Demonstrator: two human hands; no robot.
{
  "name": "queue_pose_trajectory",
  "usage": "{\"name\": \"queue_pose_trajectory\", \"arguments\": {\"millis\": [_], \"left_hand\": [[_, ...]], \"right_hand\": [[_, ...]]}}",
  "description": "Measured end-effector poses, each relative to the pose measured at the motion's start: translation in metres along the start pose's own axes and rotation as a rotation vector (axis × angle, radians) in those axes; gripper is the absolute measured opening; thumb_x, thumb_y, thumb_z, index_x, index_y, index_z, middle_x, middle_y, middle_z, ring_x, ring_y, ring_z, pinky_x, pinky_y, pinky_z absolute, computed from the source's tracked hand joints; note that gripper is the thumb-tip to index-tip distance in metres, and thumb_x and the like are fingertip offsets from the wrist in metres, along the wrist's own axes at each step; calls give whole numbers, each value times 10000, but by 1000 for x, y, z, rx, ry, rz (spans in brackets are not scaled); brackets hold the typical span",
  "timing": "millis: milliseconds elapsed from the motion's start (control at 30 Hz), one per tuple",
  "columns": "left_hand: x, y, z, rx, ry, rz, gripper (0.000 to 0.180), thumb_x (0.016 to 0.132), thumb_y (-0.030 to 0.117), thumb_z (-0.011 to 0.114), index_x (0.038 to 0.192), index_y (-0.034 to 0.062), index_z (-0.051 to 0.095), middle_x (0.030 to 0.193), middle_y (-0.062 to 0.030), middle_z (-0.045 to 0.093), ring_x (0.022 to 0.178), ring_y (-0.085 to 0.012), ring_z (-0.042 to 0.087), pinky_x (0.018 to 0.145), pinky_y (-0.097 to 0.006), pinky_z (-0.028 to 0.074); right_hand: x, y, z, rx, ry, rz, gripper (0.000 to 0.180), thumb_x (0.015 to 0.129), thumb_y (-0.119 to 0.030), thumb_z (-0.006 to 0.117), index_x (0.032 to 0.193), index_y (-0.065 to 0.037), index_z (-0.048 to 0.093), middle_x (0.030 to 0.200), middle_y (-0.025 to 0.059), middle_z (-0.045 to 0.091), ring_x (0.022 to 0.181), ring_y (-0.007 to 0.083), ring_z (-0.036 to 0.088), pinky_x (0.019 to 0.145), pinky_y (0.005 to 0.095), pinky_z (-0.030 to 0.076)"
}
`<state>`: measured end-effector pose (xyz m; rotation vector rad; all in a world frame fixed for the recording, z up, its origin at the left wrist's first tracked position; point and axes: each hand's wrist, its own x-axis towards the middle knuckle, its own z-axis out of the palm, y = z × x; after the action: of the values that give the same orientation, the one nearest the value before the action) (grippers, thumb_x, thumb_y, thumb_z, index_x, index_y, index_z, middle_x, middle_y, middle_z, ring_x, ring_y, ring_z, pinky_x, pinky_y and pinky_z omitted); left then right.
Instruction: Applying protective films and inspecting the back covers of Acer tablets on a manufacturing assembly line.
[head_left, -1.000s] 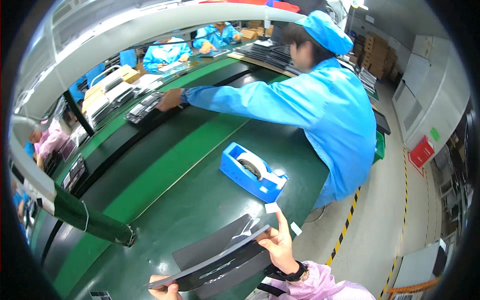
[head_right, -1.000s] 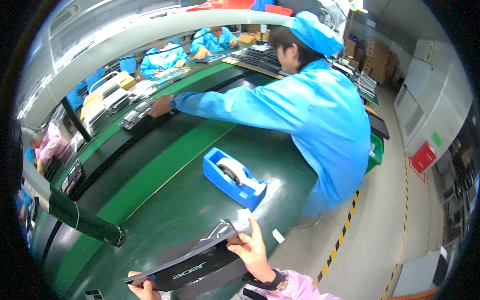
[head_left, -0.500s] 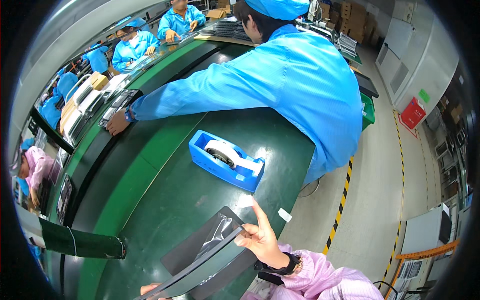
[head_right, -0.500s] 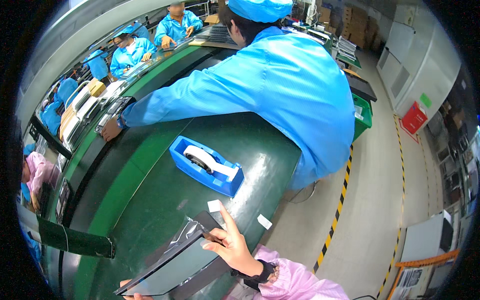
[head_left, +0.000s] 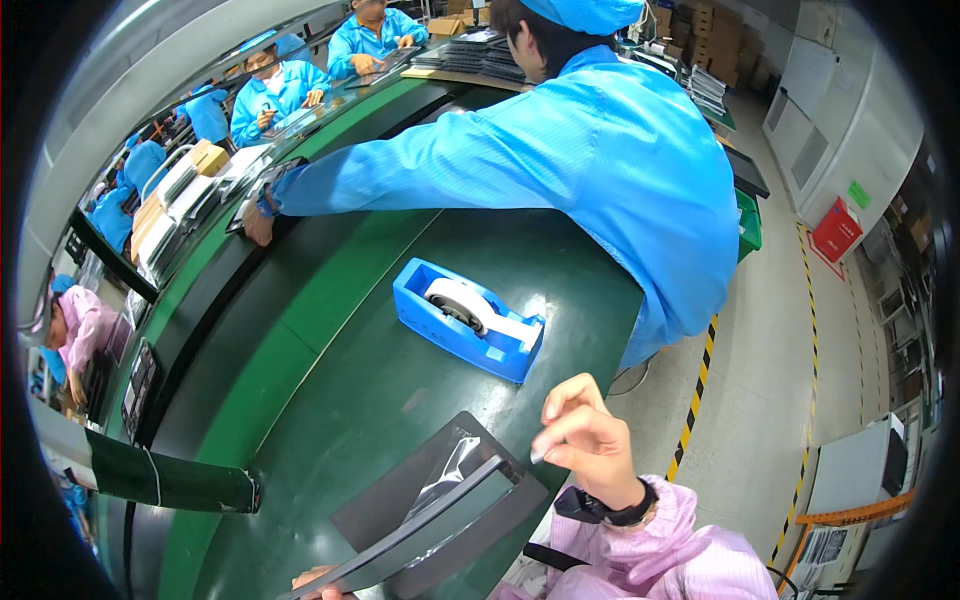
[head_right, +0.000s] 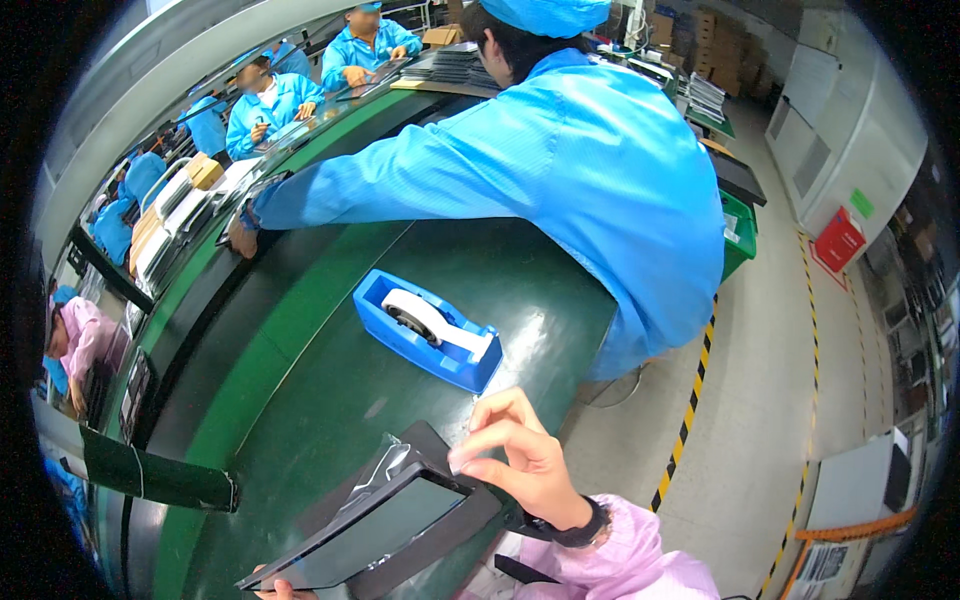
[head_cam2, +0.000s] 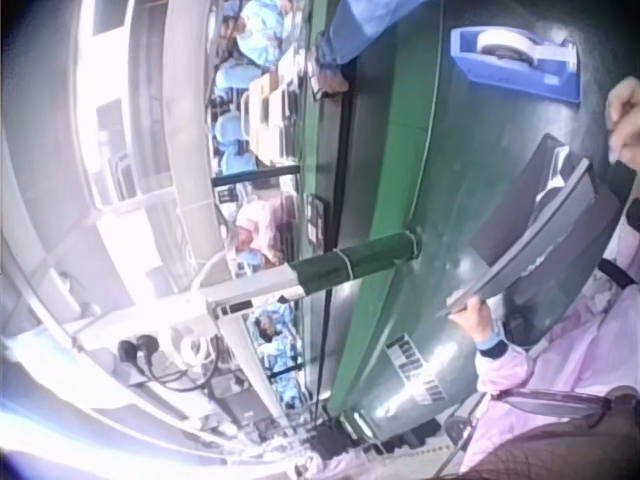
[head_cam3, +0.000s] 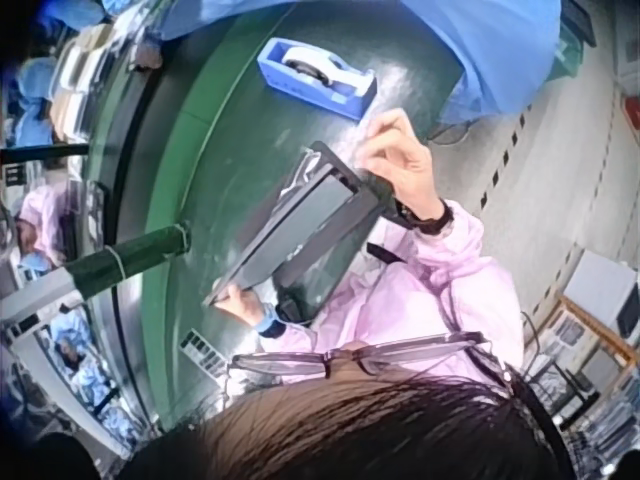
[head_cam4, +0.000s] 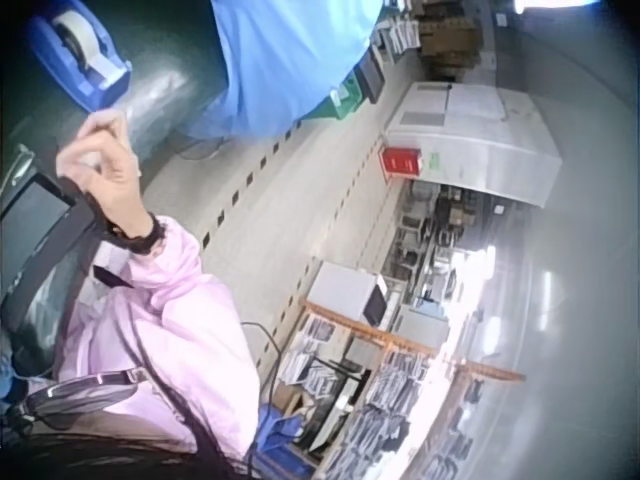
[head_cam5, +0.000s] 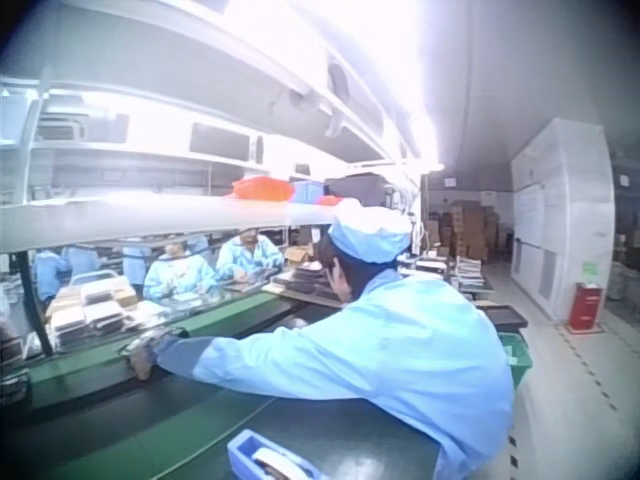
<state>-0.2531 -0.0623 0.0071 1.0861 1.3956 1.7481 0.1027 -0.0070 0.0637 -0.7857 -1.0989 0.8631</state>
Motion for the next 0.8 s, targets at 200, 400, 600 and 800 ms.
{"name": "queue_pose_trajectory", "arguments": {"millis": [200,400,600,800], "left_hand": [[-2,-6,-5,42,48,-44,376,760,186,685,1012,-21,499,875,-67,549,739,-142,519,660,-255,427],[0,3,4,-31,-8,-36,429,731,270,717,961,-25,507,852,-71,548,739,-154,525,663,-278,446],[2,-2,-1,-37,-32,-42,460,726,303,726,955,-30,506,873,-91,558,785,-184,553,731,-330,484],[0,-11,-13,-10,-83,6,504,747,356,712,974,-47,514,901,-132,580,813,-220,574,751,-366,492]], "right_hand": [[21,-14,12,-159,-264,-141,161,691,-48,725,838,-111,712,989,67,483,964,200,456,864,318,351],[25,4,19,-249,-253,-235,197,661,-61,741,838,-145,716,985,61,497,963,212,459,859,322,354],[23,11,23,-365,-205,-323,335,655,-138,768,980,-139,688,1018,74,483,959,217,457,831,321,374],[27,0,19,-402,-204,-259,541,647,-229,788,1140,-106,603,1035,78,468,958,209,453,826,320,385]]}}
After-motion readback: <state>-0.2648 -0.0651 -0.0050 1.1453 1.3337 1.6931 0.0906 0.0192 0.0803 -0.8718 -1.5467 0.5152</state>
